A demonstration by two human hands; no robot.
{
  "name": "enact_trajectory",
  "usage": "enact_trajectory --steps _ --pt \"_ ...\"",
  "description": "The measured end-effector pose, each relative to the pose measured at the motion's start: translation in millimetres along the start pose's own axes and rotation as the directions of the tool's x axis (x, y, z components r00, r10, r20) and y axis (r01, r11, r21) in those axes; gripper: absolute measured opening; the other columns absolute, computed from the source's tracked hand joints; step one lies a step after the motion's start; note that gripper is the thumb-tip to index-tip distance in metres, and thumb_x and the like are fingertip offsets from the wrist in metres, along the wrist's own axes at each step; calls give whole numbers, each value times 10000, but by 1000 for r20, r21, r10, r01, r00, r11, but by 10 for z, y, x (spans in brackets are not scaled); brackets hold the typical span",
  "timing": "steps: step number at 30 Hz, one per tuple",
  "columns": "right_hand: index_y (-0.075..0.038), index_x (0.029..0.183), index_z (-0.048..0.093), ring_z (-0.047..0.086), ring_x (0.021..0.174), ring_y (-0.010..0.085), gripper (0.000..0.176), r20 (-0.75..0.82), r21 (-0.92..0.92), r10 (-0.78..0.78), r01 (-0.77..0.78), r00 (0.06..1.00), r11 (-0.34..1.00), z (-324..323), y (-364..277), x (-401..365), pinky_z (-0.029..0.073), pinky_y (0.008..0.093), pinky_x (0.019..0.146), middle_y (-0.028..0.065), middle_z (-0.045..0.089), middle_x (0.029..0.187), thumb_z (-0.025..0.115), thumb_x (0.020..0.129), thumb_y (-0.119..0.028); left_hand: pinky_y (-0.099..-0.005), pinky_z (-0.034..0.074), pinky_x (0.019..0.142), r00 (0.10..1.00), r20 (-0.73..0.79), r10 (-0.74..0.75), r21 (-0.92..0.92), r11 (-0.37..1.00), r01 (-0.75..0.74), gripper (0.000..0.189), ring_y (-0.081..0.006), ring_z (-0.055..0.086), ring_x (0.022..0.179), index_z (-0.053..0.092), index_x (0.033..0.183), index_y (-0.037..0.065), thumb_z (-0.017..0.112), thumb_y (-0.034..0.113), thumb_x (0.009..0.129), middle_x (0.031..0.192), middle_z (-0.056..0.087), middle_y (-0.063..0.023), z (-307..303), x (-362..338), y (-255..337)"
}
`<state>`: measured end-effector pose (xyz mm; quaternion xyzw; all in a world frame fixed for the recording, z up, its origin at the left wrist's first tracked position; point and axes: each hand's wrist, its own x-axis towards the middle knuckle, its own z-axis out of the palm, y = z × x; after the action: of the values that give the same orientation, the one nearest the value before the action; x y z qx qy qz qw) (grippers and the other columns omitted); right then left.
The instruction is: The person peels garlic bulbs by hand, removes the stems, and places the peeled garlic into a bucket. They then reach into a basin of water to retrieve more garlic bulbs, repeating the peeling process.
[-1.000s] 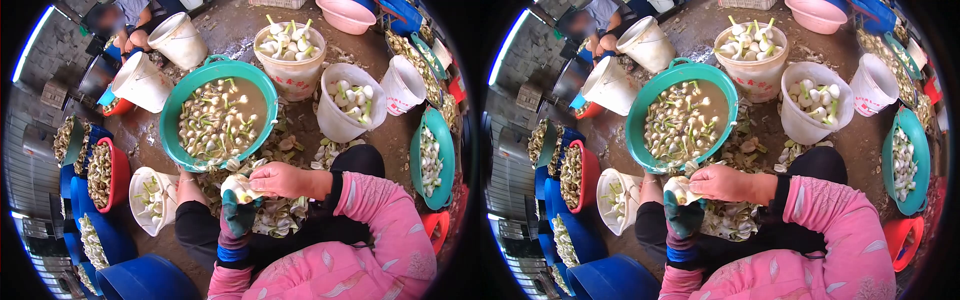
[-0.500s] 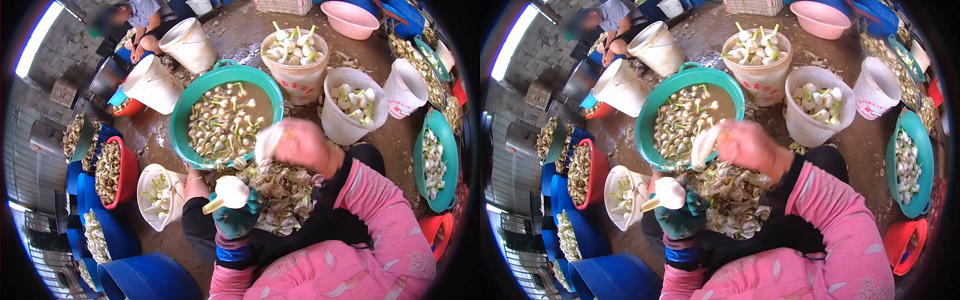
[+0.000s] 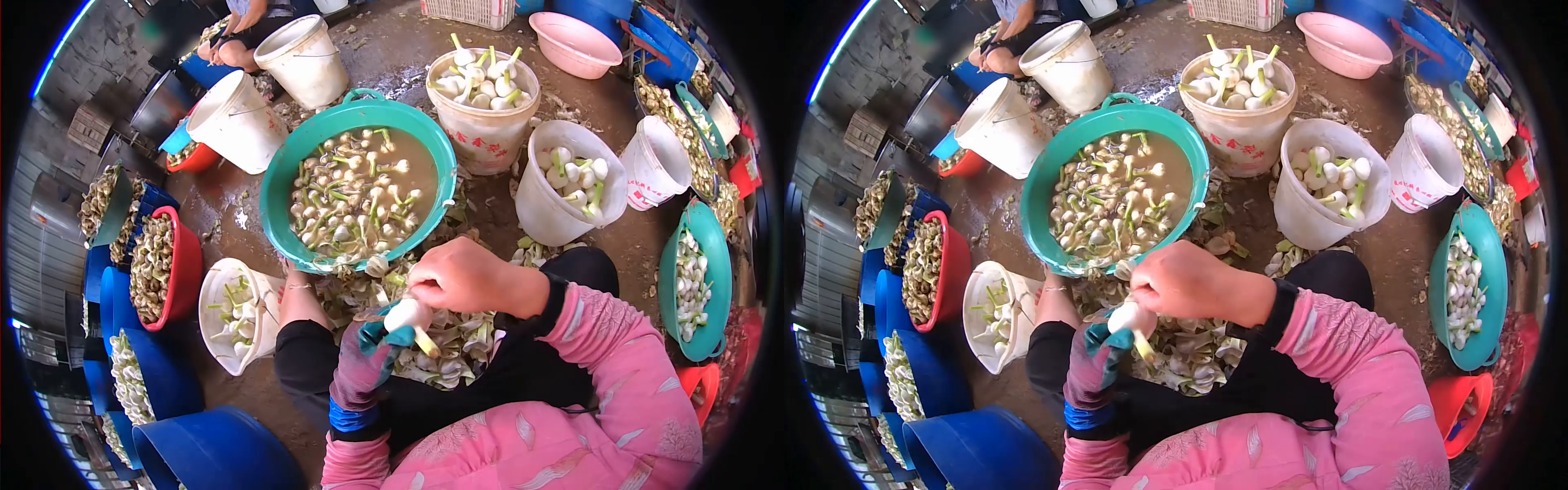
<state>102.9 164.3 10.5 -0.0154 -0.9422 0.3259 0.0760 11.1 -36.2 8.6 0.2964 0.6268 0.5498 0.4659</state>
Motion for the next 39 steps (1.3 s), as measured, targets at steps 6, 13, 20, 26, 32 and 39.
enact_trajectory --steps 6,13,20,26,32,39 --pt "0 1078 501 523 950 299 462 -99 132 167 -153 981 979 193 232 -69 414 361 821 200 517 1057 589 680 -218 -245 410 657 976 -180 126 -166 974 -157 346 -103 527 659 574 924 -10 480 315 852 770 593 -49 -84 72 -245" --pt "-12 894 555 563 677 211 317 29 999 612 -31 790 -7 376 399 -37 483 309 620 127 563 725 376 865 -273 -226 407 613 956 175 -235 -544 786 293 487 -108 526 711 480 1109 41 356 453 879 858 569 -33 252 365 -217" --pt "-39 954 524 572 621 217 436 -62 954 865 284 498 -95 -176 1716 -401 489 322 568 87 580 784 503 801 -446 -243 413 661 955 -80 -287 -682 714 157 496 -132 542 744 453 1143 46 410 447 854 894 573 -48 -6 611 -581" --pt "-53 889 583 596 660 226 268 271 -44 748 -769 605 638 462 1557 895 474 341 562 124 610 802 531 747 -274 -248 420 694 951 43 -306 -728 642 240 464 -129 539 809 425 1178 56 399 404 871 935 561 -45 -48 677 -702" --pt "-111 1126 486 446 1062 327 418 -259 -357 544 -603 798 714 893 2739 1922 375 394 881 139 477 1152 526 715 -182 -259 411 748 907 13 -421 -737 609 293 479 -149 527 885 366 1232 43 361 381 893 1021 531 -83 -219 694 -658" --pt "-32 954 566 576 828 295 300 217 -549 703 -510 678 662 1162 2936 2161 469 375 706 145 586 873 573 729 -231 -284 429 763 869 -15 -495 -741 589 322 519 -155 527 871 346 1257 32 354 400 891 1044 534 -105 -297 876 -639"
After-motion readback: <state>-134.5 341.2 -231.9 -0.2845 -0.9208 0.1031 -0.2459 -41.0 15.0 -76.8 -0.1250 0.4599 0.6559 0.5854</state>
